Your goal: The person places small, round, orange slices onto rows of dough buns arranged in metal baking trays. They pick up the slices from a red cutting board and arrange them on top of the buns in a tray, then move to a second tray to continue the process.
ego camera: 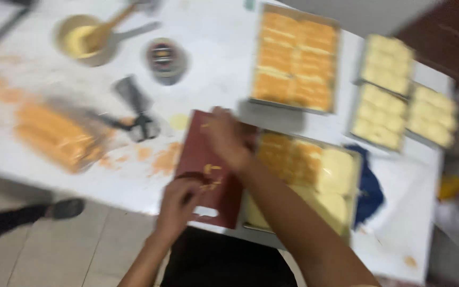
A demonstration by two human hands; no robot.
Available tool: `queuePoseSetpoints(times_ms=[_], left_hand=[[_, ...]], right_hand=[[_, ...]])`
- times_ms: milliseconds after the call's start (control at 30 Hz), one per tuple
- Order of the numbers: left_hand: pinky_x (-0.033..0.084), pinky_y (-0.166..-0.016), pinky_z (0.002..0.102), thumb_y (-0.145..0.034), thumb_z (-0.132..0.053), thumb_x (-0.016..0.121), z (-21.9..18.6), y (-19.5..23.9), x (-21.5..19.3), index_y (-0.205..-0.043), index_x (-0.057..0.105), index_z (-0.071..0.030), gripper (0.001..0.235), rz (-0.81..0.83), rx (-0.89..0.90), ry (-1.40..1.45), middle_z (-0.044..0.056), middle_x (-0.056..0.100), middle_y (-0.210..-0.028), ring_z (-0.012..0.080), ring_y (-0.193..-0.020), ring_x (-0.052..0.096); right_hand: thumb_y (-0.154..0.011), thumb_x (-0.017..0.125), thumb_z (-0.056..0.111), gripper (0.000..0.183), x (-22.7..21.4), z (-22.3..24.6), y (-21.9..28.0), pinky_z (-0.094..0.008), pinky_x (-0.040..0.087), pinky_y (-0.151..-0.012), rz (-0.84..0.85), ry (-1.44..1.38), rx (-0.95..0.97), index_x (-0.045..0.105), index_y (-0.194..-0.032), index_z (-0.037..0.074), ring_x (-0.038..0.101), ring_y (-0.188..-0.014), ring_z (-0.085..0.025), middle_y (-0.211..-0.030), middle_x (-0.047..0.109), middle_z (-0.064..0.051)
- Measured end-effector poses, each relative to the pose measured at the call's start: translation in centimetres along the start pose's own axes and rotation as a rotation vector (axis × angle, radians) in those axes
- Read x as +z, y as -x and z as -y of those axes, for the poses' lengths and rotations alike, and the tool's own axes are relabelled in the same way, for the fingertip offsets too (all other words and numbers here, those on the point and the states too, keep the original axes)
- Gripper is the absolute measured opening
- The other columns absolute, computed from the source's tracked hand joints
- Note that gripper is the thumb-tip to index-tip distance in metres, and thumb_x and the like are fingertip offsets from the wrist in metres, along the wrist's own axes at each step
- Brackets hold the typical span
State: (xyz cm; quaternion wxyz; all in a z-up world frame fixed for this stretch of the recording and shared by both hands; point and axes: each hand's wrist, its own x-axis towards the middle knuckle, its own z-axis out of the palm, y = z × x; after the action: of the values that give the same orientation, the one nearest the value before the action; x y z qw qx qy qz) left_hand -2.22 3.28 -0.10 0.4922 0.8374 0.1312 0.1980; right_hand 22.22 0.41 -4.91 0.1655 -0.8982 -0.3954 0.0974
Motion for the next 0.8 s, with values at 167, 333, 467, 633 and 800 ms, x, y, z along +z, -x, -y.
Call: queuePoseSetpoints(times_ms=[167,333,467,633,800], left_hand=[[0.049,-0.093,0.030,-0.089,-0.027,0.075,-2.3,1.0,-2.8,-0.092,0.076,-0.015,0.012,-0.045,-0.409,-0.034,0.000,0.077,-0.099,0.0165,-0.100,0.069],[0.050,-0.098,0.031,-0.090,-0.021,0.075,-3.5,0.3,-4.4,-0.099,0.078,-0.011,0.014,-0.115,-0.475,-0.054,0.003,0.079,-0.108,0.0167,-0.107,0.070],[0.047,-0.102,0.029,-0.093,-0.025,0.074,-5.6,-0.6,-4.0,-0.100,0.073,-0.010,0.017,-0.246,-0.634,-0.023,0.002,0.075,-0.108,0.0144,-0.109,0.065],[0.050,-0.098,0.027,-0.095,-0.021,0.075,-8.8,-0.2,-2.3,-0.099,0.068,-0.007,0.016,-0.368,-0.668,0.020,0.004,0.073,-0.104,0.0130,-0.102,0.065],[0.050,-0.095,0.022,-0.096,-0.012,0.073,-8.0,2.2,-0.3,-0.108,0.071,-0.005,0.014,-0.485,-0.719,0.146,0.004,0.072,-0.105,0.0097,-0.100,0.064]], right_hand=[[-0.090,0.063,0.009,0.009,-4.3,2.5,2.8,-0.050,0.050,-0.075,-0.027,0.076,-0.131,0.071,-0.095,0.007,0.060,-0.091,-0.041,-0.098,0.066,-0.015],[-0.088,0.062,-0.004,0.010,-3.5,2.7,3.4,-0.050,0.044,-0.059,-0.021,-0.119,-0.100,0.063,-0.095,0.003,0.062,-0.085,-0.041,-0.097,0.062,-0.020],[-0.086,0.046,-0.006,0.036,-3.5,3.6,3.6,-0.052,0.049,-0.062,0.160,-0.146,0.022,0.061,-0.116,0.007,0.057,-0.095,-0.043,-0.112,0.059,-0.019],[-0.072,0.074,-0.010,0.039,-7.5,4.6,5.6,-0.045,0.053,-0.059,0.143,0.024,-0.164,0.055,-0.102,0.005,0.056,-0.089,-0.040,-0.102,0.053,-0.016],[-0.089,0.062,-0.010,0.034,-11.6,1.0,7.9,-0.030,0.058,-0.083,0.160,-0.808,-0.010,0.068,-0.118,0.007,0.069,-0.106,-0.023,-0.118,0.068,-0.010]])
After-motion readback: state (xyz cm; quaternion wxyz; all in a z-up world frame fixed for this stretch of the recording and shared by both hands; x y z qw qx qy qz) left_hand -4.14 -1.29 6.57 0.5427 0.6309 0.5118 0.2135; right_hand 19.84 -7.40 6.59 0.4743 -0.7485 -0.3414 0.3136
